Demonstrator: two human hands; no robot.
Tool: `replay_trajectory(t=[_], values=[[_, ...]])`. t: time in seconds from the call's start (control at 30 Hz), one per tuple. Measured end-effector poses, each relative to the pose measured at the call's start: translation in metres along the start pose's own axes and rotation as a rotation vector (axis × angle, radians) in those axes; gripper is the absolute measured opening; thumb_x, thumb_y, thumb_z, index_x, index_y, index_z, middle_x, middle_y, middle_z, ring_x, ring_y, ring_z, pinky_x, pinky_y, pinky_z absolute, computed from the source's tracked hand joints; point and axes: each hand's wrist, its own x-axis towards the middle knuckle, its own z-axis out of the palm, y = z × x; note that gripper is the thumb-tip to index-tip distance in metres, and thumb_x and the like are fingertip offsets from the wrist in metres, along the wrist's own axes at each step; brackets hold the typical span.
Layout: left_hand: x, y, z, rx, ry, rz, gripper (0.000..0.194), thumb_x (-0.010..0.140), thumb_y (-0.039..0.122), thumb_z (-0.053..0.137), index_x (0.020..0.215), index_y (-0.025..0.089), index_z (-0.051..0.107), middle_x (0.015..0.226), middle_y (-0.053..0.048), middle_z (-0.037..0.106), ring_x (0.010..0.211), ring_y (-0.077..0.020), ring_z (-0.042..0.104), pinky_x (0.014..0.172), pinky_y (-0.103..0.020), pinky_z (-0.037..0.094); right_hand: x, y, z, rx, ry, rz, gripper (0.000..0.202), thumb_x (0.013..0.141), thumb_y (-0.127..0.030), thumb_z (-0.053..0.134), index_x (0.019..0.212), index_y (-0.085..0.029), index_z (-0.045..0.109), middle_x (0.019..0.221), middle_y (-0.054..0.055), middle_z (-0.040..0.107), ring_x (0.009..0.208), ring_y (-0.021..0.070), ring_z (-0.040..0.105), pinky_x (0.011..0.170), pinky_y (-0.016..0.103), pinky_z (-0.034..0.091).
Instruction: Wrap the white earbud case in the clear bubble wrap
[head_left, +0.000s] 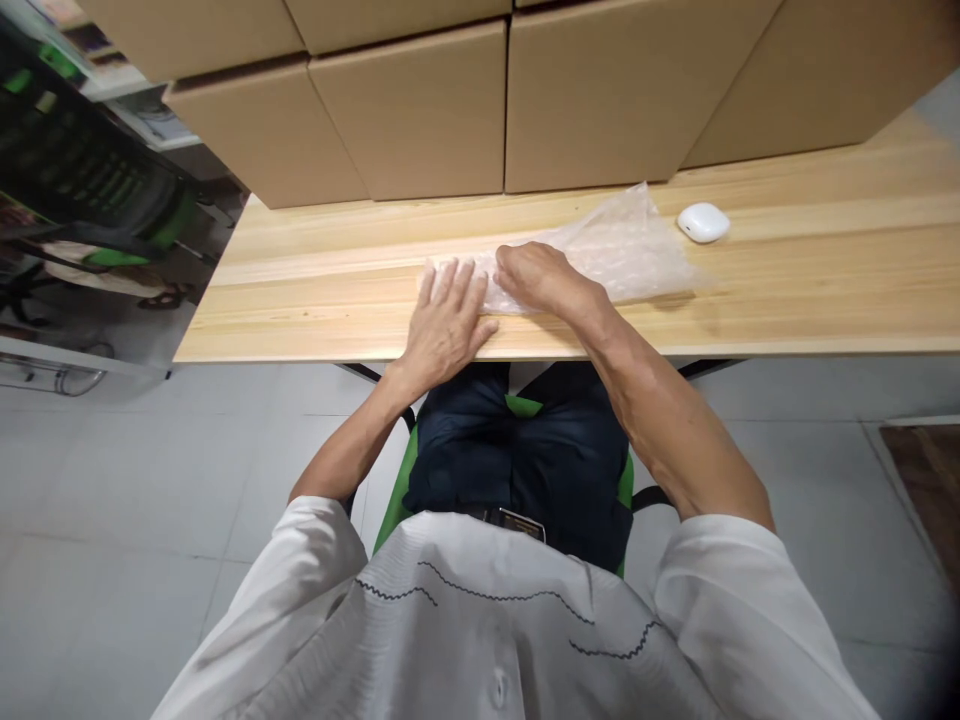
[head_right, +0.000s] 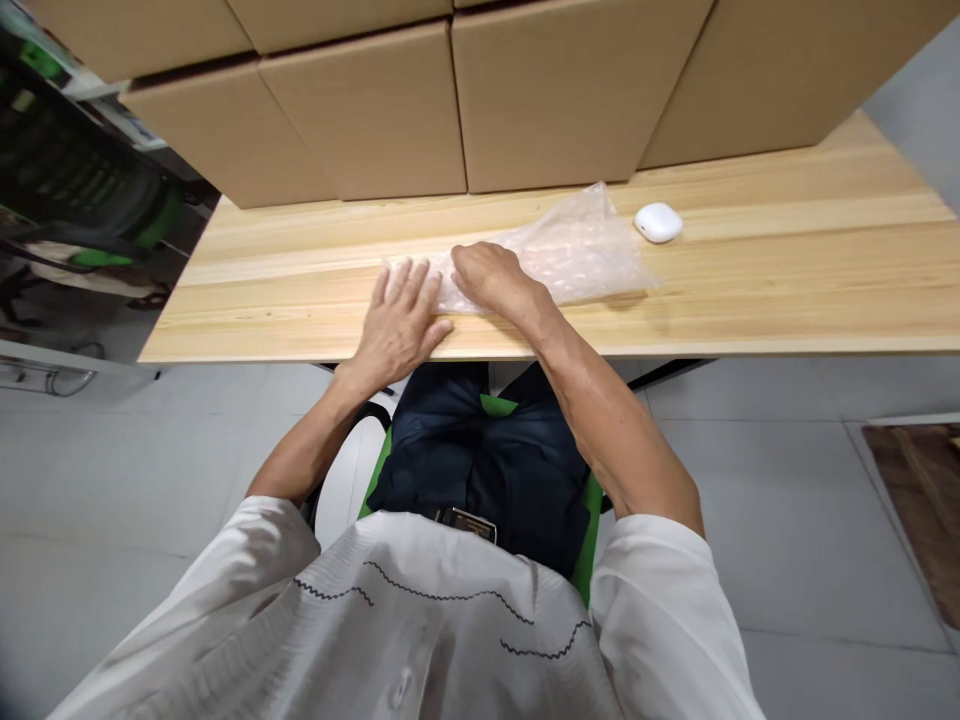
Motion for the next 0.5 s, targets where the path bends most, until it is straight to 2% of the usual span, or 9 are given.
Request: replay_trajectory(t=[0.07,0.2,0.33,0.5], values=[[-0.001,0.001,0.007,0.008,-0.070,-0.002,0.083,0.120,0.071,0.047,0.183,0.016,0.050,0.193,-0.024,0.046,0.186,-0.0453,0.033,0.155,-0.070,0.014,-0.001,-0.001,-0.001,-0.015,-0.012,0.017,0.050,0.116,-0.026,0.046,0.151,-0.006,0.076,0.141,0.034,0.082,0.132,0.0467,0.078,0.099,0.047,0.055],[-0.005,-0.005,0.014,0.003,-0.114,-0.014,0.091,0.119,0.078,0.047,0.184,0.014,0.049,0.195,-0.026,0.040,0.187,-0.0465,0.030,0.154,-0.069,0.017,-0.003,-0.001,-0.002,-0.022,-0.004,0.018,0.048,0.116,-0.026,0.045,0.147,-0.008,0.078,0.140,0.032,0.084,0.123,0.0425,0.078,0.093,0.043,0.054],[-0.005,-0.007,0.014,0.000,-0.147,-0.031,0.091,0.118,0.079,0.047,0.186,0.018,0.047,0.198,-0.025,0.035,0.187,-0.0495,0.028,0.152,-0.073,0.019,-0.005,0.001,-0.001,-0.022,0.002,0.016,0.046,0.116,-0.025,0.045,0.145,-0.009,0.078,0.139,0.030,0.085,0.118,0.0402,0.078,0.091,0.041,0.052],[-0.003,-0.005,0.011,-0.007,-0.175,-0.058,0.093,0.118,0.080,0.049,0.187,0.019,0.046,0.199,-0.025,0.032,0.187,-0.0521,0.026,0.151,-0.074,0.019,-0.007,0.002,0.001,-0.029,0.007,0.005,0.050,0.117,-0.026,0.044,0.149,-0.006,0.076,0.139,0.032,0.084,0.122,0.0434,0.079,0.095,0.045,0.054]])
